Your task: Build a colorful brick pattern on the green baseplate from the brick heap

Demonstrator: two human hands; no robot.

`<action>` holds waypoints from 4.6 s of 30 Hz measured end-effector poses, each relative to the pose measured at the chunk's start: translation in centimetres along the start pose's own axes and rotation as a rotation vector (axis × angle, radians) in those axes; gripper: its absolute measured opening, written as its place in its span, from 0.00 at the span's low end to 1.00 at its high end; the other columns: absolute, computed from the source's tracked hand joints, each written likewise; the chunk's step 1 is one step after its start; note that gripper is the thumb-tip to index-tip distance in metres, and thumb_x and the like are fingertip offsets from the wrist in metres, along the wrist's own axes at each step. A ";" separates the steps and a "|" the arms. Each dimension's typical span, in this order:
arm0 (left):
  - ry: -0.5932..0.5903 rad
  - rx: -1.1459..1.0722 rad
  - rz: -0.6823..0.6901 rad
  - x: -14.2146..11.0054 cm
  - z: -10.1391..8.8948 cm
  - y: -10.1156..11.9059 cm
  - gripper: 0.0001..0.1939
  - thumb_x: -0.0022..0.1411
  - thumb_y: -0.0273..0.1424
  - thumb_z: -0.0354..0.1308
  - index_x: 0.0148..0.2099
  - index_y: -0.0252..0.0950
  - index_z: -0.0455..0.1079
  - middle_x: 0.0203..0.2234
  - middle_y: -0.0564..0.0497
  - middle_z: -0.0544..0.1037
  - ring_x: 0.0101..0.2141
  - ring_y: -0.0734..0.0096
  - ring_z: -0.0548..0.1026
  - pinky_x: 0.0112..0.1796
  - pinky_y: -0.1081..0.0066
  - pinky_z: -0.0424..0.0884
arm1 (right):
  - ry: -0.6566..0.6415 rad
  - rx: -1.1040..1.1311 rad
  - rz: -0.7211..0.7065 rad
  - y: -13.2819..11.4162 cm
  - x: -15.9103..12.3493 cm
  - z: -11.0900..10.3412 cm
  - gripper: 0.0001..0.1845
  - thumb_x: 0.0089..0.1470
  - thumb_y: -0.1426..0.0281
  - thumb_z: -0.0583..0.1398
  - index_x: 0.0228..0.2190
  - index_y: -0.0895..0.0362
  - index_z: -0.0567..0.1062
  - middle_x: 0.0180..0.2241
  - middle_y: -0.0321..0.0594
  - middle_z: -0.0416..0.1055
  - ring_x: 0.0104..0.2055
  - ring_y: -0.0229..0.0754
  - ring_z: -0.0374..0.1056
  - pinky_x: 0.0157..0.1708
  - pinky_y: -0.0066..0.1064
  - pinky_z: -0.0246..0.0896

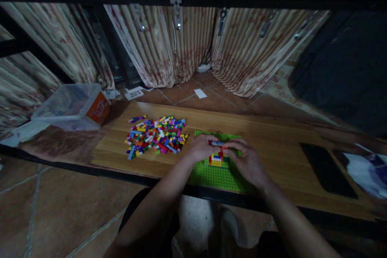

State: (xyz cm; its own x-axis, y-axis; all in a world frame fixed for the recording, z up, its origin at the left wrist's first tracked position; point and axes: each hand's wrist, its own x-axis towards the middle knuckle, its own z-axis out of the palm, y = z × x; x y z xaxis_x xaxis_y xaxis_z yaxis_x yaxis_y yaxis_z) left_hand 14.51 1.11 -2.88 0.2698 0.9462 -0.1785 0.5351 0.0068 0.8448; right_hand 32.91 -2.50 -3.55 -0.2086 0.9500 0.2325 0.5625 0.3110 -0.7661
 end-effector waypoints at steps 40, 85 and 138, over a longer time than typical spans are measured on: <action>-0.002 0.145 0.031 -1.4 -0.7 1.6 0.16 0.55 0.34 0.61 0.47 0.39 0.76 0.32 0.54 0.81 0.34 0.69 0.77 0.40 0.72 0.71 | 0.144 0.336 0.343 0.5 0.8 2.3 0.09 0.40 0.66 0.62 0.28 0.54 0.78 0.28 0.36 0.75 0.30 0.41 0.69 0.33 0.34 0.63; 0.535 0.553 -0.215 -3.7 -11.5 -3.6 0.13 0.59 0.24 0.50 0.38 0.36 0.77 0.31 0.48 0.80 0.36 0.66 0.76 0.38 0.72 0.68 | 0.313 0.283 0.438 0.2 2.8 1.1 0.17 0.43 0.56 0.63 0.32 0.52 0.80 0.38 0.43 0.79 0.44 0.50 0.74 0.48 0.42 0.65; 0.635 0.511 -0.359 -3.6 -13.1 -5.5 0.15 0.58 0.26 0.51 0.44 0.37 0.76 0.35 0.46 0.81 0.38 0.64 0.76 0.39 0.70 0.67 | -0.106 -0.322 -0.133 0.2 0.8 2.7 0.24 0.52 0.54 0.59 0.48 0.51 0.74 0.52 0.44 0.69 0.53 0.54 0.65 0.54 0.49 0.59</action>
State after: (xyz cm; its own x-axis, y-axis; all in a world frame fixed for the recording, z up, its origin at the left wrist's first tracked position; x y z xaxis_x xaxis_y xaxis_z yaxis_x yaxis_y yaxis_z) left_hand 0.13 1.91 -0.28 -0.3966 0.9165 0.0521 0.8347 0.3364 0.4360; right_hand 30.71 -1.73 -5.14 -0.3689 0.8977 0.2410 0.7448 0.4406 -0.5012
